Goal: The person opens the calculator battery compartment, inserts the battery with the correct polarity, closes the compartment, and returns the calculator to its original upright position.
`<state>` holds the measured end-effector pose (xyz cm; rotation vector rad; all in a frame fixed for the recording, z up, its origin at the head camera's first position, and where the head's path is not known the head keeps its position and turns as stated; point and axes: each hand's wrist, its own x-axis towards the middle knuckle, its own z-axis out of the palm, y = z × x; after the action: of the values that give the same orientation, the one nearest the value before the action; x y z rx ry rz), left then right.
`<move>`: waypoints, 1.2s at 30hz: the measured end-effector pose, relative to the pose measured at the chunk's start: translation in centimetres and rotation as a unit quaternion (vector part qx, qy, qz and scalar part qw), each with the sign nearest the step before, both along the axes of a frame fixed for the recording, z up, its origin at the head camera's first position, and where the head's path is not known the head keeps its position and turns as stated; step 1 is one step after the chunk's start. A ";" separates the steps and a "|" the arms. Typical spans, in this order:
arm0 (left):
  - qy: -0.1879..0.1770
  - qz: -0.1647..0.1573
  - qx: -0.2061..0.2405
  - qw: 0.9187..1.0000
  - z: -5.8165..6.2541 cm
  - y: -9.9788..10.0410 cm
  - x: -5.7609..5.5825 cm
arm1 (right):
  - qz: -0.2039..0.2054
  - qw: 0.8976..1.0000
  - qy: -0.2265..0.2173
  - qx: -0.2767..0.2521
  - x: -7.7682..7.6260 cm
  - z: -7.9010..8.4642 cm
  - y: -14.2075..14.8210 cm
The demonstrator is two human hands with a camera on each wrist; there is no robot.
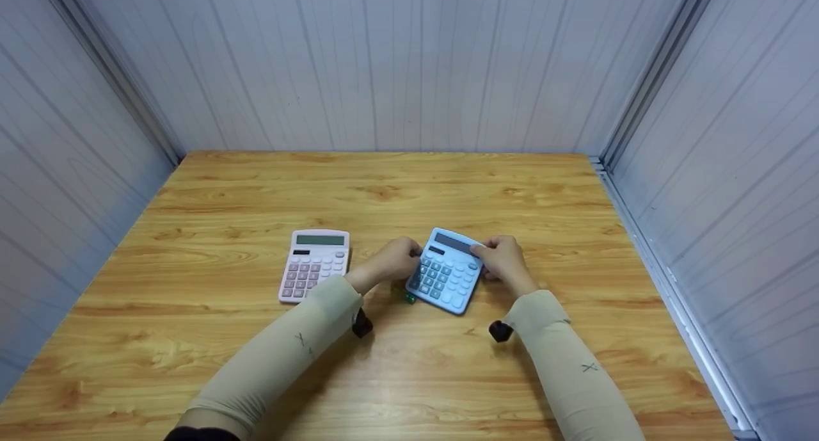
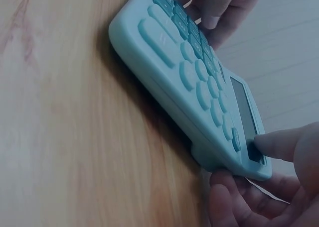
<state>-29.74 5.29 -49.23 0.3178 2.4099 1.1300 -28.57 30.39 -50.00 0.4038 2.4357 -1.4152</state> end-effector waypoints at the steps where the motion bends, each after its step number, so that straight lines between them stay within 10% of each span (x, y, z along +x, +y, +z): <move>1: 0.004 -0.001 -0.007 1.000 0.0 0.0 -0.1 | 0.001 1.000 0.000 0.000 0.0 0.0 0.0; 12: 0.038 -0.007 -0.053 0.998 0.1 0.3 -0.2 | 0.005 1.000 0.015 -0.010 -0.1 0.0 -0.3; 36: 0.061 0.020 0.115 0.991 1.2 -1.3 -1.1 | -0.030 0.993 0.103 -0.042 -0.6 3.5 -0.9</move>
<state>-30.88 3.97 -48.01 0.4247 2.4011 1.4502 -29.17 29.53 -46.53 0.3286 2.5312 -1.6516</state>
